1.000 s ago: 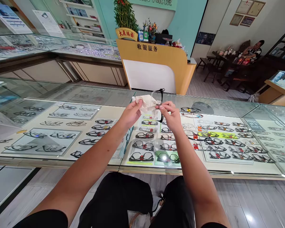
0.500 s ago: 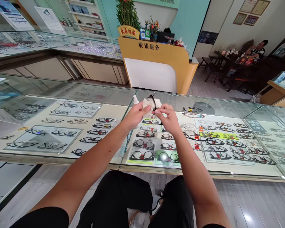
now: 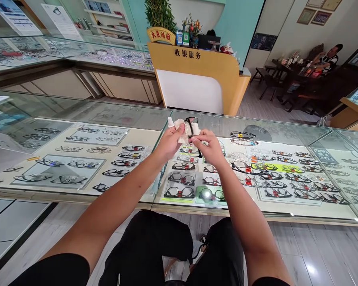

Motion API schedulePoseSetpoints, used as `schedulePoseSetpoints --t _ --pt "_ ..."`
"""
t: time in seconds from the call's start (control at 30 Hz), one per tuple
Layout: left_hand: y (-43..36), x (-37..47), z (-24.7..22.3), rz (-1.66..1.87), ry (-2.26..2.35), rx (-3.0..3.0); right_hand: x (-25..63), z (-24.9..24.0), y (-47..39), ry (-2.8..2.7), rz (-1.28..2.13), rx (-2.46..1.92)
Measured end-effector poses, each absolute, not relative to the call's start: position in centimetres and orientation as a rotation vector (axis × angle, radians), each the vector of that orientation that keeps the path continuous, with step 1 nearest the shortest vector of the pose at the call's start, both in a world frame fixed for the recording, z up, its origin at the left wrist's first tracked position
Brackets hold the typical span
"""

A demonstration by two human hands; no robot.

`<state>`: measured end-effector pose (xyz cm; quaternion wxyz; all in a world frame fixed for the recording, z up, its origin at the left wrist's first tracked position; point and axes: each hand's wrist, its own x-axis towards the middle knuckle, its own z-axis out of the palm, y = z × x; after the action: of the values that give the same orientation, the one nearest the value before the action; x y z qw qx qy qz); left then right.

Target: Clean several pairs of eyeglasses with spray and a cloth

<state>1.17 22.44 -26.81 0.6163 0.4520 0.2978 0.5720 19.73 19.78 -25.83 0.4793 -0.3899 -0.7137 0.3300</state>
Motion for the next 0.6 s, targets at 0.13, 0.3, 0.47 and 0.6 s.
schedulePoseSetpoints --t 0.13,0.3,0.47,0.6 --pt "22.4 0.7 -26.3 1.226 0.598 1.003 20.6 -26.2 20.4 -1.526 1.163 -0.903" --pt "21.8 0.7 -25.8 1.154 0.569 1.059 20.6 -26.7 20.5 -1.443 1.431 -0.857" --pt "21.7 1.5 -25.9 1.235 0.584 1.024 19.9 -26.7 20.2 -1.469 1.407 -0.847" --pt "22.3 1.6 -26.3 1.276 0.694 0.929 20.0 -26.8 20.4 -1.500 1.353 -0.826"
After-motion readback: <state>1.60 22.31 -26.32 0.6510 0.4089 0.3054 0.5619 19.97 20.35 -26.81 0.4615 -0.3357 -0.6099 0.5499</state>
